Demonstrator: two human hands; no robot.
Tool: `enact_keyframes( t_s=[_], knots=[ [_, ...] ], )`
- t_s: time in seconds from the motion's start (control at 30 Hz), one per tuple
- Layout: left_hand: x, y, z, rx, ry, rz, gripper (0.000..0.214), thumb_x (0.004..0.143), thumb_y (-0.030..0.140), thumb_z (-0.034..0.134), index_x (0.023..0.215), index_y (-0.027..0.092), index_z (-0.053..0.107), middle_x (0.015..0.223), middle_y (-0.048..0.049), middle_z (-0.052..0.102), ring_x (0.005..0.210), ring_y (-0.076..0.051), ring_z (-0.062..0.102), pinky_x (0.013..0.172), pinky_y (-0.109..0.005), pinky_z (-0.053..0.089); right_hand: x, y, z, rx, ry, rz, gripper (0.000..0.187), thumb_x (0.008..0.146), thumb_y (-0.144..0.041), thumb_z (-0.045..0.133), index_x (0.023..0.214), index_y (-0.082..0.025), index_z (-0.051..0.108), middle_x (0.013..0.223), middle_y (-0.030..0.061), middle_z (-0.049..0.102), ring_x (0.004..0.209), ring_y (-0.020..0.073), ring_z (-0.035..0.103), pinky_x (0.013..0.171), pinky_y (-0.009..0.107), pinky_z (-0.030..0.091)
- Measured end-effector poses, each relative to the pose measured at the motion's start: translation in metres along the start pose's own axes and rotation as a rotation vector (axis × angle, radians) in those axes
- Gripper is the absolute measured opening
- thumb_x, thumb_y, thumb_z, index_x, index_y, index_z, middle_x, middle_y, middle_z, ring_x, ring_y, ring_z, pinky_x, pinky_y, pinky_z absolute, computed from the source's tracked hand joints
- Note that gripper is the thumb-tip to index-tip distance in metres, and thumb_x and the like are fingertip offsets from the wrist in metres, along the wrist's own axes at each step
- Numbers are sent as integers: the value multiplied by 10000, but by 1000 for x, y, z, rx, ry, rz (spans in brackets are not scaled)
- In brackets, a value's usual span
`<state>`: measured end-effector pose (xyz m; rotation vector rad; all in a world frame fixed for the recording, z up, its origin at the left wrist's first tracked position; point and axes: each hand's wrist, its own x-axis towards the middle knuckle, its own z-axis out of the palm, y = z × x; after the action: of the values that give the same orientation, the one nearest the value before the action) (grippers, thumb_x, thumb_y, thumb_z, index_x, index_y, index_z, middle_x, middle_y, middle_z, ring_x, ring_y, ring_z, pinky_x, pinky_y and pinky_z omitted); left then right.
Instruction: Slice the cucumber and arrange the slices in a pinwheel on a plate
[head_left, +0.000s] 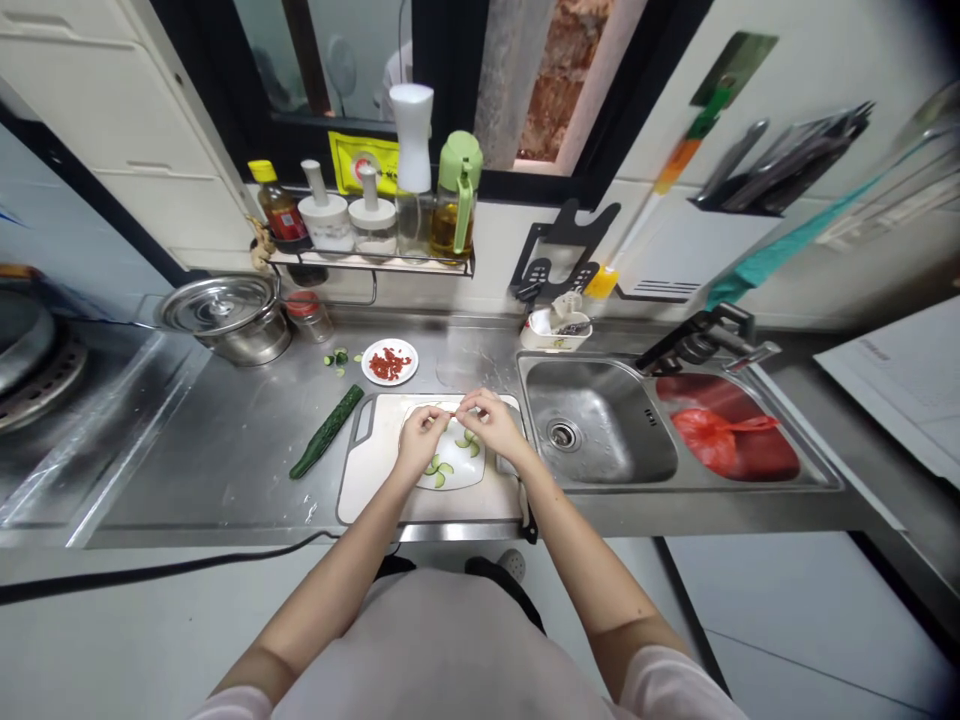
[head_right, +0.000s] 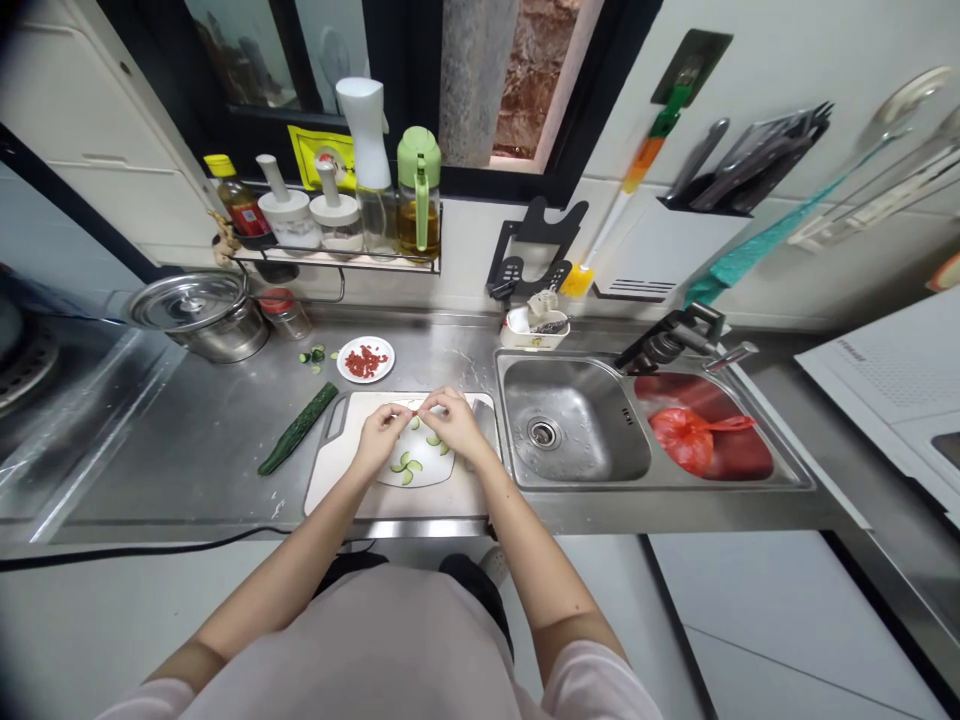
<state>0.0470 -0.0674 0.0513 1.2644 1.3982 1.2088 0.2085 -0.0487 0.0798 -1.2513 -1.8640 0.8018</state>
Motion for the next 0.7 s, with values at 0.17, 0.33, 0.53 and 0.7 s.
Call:
enact_keyframes(
  t_s=[0.17, 0.33, 0.53, 0.7],
  knots=[
    [1, 3, 11, -25, -49, 4, 184, 773, 350, 594, 721, 180, 637, 787, -20, 630, 742, -133, 529, 741, -251, 419, -7, 4, -8, 3, 27, 24, 129, 825, -324, 621, 768, -223, 676, 924, 44, 653, 959, 189, 581, 805, 305, 425],
    [0, 0, 17, -37, -87, -38, 220, 779, 392, 595, 745, 181, 644, 800, -21, 643, 728, -130, 530, 730, -249, 420, -12, 13, -7, -69, 32, 18, 128, 834, -318, 608, 788, -223, 682, 925, 39, 654, 944, 188, 579, 838, 320, 411],
    [9, -16, 7, 19, -59, -35, 209, 803, 383, 596, 826, 189, 672, 803, -16, 670, 668, -119, 529, 677, -238, 415, -24, 38, -6, -216, 50, 61, 115, 839, -260, 591, 766, -212, 666, 898, 36, 637, 936, 192, 540, 889, 328, 378],
    [17, -26, -3, 211, 15, -21, 191, 786, 358, 625, 886, 208, 688, 783, -4, 665, 622, -119, 503, 649, -242, 385, -37, 58, -5, -282, -17, 140, 109, 835, -229, 583, 784, -200, 675, 887, 45, 611, 949, 207, 494, 897, 331, 372]
  ],
)
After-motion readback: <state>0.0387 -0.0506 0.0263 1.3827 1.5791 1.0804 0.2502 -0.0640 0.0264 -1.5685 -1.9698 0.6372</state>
